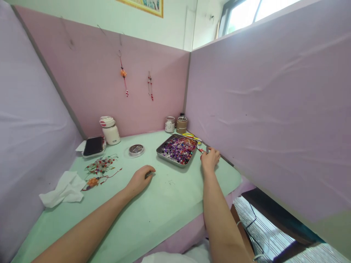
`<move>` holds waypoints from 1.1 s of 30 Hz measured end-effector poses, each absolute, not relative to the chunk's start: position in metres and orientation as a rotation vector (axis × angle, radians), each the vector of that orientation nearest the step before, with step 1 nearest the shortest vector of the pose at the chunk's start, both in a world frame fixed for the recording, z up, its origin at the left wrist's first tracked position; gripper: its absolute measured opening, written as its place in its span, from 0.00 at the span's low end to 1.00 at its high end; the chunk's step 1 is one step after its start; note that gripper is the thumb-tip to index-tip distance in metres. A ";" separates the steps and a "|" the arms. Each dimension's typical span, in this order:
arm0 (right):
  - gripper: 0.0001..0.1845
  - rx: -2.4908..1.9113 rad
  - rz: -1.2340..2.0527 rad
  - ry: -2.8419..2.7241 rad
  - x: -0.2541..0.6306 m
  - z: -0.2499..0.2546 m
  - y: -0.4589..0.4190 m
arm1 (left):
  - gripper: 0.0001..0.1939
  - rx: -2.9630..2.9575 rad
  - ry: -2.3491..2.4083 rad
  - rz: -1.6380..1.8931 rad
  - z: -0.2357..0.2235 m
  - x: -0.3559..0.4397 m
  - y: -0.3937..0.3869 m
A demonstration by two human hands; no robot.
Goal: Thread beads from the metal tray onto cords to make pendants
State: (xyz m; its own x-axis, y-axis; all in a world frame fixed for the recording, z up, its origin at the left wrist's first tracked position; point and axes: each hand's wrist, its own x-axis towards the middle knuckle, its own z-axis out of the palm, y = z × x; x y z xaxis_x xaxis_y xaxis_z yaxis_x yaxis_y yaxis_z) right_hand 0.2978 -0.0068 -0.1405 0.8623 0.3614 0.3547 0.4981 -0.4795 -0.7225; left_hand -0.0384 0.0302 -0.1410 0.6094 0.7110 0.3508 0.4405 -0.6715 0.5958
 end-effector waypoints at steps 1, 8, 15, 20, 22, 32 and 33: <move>0.20 -2.105 -0.188 -0.633 0.297 -0.138 -0.006 | 0.11 2.387 0.902 0.797 -0.141 -0.038 0.030; 0.18 -2.047 -0.124 -0.889 0.301 -0.113 0.014 | 0.09 2.425 0.894 0.754 -0.144 -0.039 0.033; 0.18 -2.140 -0.100 -1.133 0.316 -0.083 0.053 | 0.09 2.414 0.909 0.743 -0.142 -0.038 0.032; 0.16 -2.228 -0.022 -1.282 0.316 -0.079 0.087 | 0.09 2.366 0.934 0.739 -0.136 -0.039 0.029; 0.16 -2.265 0.010 -1.337 0.316 -0.078 0.099 | 0.09 2.349 0.941 0.734 -0.135 -0.040 0.029; 0.19 -2.357 0.155 -1.733 0.339 -0.075 0.135 | 0.09 2.292 0.969 0.683 -0.137 -0.040 0.034; 0.18 -2.353 0.161 -1.765 0.341 -0.076 0.137 | 0.09 2.287 0.975 0.671 -0.137 -0.040 0.035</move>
